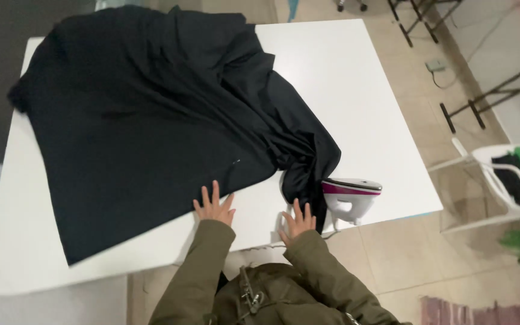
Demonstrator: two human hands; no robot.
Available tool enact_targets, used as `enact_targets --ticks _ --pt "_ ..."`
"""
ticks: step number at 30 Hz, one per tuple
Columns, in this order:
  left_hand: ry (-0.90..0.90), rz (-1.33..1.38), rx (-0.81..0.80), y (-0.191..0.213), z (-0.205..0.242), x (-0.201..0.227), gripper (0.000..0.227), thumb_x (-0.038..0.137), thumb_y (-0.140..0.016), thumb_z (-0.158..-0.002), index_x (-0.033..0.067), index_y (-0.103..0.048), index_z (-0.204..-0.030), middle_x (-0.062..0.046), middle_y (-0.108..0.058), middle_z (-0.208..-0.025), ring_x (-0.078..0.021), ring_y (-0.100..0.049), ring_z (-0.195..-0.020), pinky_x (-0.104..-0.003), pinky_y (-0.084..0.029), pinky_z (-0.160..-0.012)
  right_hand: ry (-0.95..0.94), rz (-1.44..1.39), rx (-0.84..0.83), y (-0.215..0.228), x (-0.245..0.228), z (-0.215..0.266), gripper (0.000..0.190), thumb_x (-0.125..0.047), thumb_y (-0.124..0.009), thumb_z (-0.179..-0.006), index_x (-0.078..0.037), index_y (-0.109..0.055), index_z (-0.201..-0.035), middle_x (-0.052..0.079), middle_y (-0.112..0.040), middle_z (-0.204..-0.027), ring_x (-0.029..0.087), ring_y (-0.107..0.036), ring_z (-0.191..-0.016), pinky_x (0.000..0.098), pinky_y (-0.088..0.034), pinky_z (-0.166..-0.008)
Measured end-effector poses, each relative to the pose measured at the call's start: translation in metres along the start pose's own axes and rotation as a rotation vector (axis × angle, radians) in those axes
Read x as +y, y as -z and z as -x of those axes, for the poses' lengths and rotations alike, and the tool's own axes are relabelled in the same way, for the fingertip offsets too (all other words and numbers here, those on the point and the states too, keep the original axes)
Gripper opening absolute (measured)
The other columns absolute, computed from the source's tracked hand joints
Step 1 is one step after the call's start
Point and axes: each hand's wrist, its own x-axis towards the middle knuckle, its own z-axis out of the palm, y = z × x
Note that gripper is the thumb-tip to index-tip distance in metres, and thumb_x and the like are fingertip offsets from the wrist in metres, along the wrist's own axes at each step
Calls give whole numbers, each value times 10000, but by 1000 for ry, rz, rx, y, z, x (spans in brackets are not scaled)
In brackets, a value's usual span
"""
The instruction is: Ironing a piece of black fabric on a workshop table.
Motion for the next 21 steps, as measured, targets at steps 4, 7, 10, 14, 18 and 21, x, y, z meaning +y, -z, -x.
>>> enact_targets --ticks 4,7,10,14,18,21 --pt "-144 -103 -214 -15 -78 -35 394 350 -714 -906 197 -699 -1269 -60 -172 -1663 -367 -211 -1487 -672 -249 -1159 -397 -75 -126 -36 -27 6 663 -413 -769 -866 -306 -475 -1451 142 -219 -1638 472 -166 -1516 675 -278 -1156" --pt "-353 245 -79 28 -169 -64 321 273 -653 -971 -27 -673 -1083 -97 -341 -1679 -356 -450 -1407 -475 -421 -1131 -395 -76 312 -35 -43 -13 735 -331 -766 -875 -173 -454 -1521 194 -319 -1602 471 -248 -1480 685 -269 -1151" --pt "-537 839 165 158 -207 -124 410 146 -546 -1051 -105 -539 -1375 -208 -472 -1582 -374 -560 -1258 -421 -450 -1046 -558 -123 268 -35 -80 3 838 -281 -775 -783 -109 -396 -1510 127 -348 -1587 418 -254 -1480 691 -222 -1148" --pt "-218 1084 221 272 -245 -236 259 202 -625 -1115 19 -578 -1293 -93 -537 -1150 -171 -485 -975 -333 -407 -881 -591 -33 395 -30 -89 -20 709 -214 -723 -875 -114 -424 -1510 130 -384 -1583 414 -297 -1490 681 -242 -1169" --pt "120 1091 292 304 -205 -410 344 204 -681 -1094 88 -489 -1355 -102 -401 -1203 -158 -385 -976 -325 -369 -847 -530 -5 421 -40 -96 -17 559 -136 -694 -857 -97 -535 -1392 165 -489 -1478 415 -373 -1429 689 -245 -1121" --pt "331 835 330 222 -167 -512 506 196 -697 -1094 120 -394 -1492 -123 -308 -1402 -221 -352 -1189 -381 -371 -987 -410 -28 603 -42 -90 -10 331 -66 -642 -925 -86 -634 -1255 119 -609 -1360 311 -497 -1411 685 -257 -1192"
